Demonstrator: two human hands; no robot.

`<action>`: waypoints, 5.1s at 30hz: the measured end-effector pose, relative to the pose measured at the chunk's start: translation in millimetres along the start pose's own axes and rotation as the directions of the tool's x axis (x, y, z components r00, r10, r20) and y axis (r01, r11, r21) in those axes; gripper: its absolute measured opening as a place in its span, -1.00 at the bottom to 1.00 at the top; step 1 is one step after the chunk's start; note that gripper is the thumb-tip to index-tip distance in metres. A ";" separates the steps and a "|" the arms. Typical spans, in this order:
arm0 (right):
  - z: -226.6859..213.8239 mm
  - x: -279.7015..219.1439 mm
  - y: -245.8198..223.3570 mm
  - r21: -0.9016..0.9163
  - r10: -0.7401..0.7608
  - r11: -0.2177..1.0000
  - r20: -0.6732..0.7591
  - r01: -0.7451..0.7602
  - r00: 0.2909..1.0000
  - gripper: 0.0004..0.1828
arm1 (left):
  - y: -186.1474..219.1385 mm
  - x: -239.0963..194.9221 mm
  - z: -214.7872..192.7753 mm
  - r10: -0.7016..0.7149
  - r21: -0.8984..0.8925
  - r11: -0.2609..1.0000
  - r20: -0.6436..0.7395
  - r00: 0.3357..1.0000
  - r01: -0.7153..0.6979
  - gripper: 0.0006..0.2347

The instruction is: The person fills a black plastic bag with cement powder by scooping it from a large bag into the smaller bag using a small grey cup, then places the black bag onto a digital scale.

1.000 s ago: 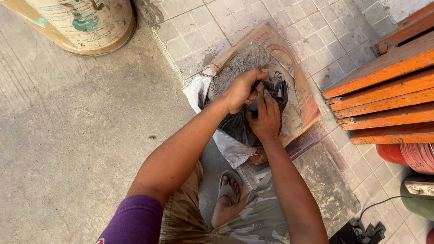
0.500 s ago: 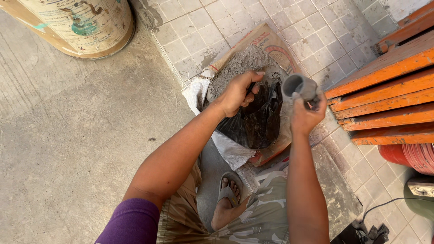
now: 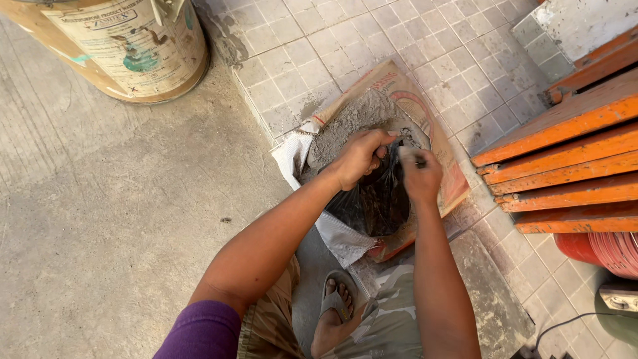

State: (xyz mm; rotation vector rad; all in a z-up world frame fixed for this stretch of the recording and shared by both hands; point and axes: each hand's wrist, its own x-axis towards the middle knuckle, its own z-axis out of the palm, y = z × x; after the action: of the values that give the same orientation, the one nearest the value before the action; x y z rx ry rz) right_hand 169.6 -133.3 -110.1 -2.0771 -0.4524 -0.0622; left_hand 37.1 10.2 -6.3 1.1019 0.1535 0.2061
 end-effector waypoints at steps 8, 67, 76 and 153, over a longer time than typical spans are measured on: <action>-5.7 1.8 79.4 -0.209 0.147 0.969 0.051 -0.133 0.988 -0.75 | -56.5 19.4 28.3 0.138 0.080 0.986 0.092 0.986 -0.145 -0.76; -373.6 -188.1 112.1 0.258 0.558 0.825 -0.513 -0.503 0.652 -0.82 | -169.3 11.3 313.8 -0.443 0.577 0.772 0.186 0.877 0.267 -0.91; -366.3 -187.8 103.8 0.102 0.584 0.778 -0.478 -0.620 0.656 -0.66 | -150.2 -0.4 314.0 -0.545 0.856 0.488 0.146 0.826 0.171 -0.88; -79.7 -45.5 -12.3 0.617 0.338 0.749 -0.039 -0.243 0.941 -0.97 | 23.3 -30.9 -0.4 0.015 0.430 0.903 -0.053 0.999 0.009 -0.77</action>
State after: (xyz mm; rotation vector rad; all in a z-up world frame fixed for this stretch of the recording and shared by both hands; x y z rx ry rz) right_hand 134.1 -207.8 -68.2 -1.4640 -0.0274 0.1045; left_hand 5.0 13.3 15.0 1.5388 0.2550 0.2103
